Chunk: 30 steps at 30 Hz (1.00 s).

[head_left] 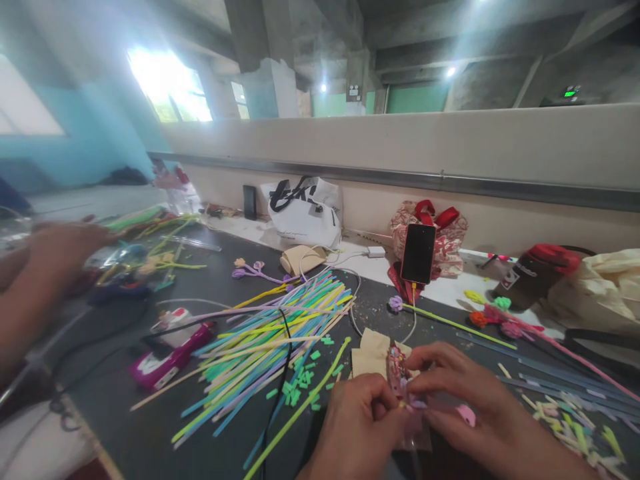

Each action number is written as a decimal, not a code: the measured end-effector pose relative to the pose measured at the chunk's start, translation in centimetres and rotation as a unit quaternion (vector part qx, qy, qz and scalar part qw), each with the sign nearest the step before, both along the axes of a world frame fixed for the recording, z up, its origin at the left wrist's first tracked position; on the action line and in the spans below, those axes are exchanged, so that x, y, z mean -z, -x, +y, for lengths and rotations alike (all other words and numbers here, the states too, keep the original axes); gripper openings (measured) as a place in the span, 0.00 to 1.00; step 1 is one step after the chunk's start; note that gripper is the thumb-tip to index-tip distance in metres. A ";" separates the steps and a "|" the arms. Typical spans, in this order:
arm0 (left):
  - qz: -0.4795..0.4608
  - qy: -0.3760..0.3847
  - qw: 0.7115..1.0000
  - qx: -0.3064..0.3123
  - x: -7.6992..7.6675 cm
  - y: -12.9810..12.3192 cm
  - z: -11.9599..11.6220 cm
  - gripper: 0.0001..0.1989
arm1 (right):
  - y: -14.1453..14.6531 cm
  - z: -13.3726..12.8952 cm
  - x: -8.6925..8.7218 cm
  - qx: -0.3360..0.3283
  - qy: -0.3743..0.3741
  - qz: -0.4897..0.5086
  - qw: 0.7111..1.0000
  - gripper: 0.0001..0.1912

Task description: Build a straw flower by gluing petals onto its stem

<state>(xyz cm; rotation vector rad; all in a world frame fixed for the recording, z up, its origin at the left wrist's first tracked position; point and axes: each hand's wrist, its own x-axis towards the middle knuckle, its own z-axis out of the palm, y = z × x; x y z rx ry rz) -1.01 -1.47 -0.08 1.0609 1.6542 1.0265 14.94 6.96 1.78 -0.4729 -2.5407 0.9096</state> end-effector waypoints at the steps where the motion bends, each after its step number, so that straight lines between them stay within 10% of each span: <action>1: -0.006 -0.001 1.000 -0.001 0.0 0.0 0.0 0.07 | -0.1 0.0 0.0 0.000 -0.001 -0.002 1.000 0.14; 30: -0.067 -0.031 0.997 -0.020 1.3 -0.2 0.4 0.06 | -0.6 0.2 0.8 0.050 -0.071 0.053 0.995 0.23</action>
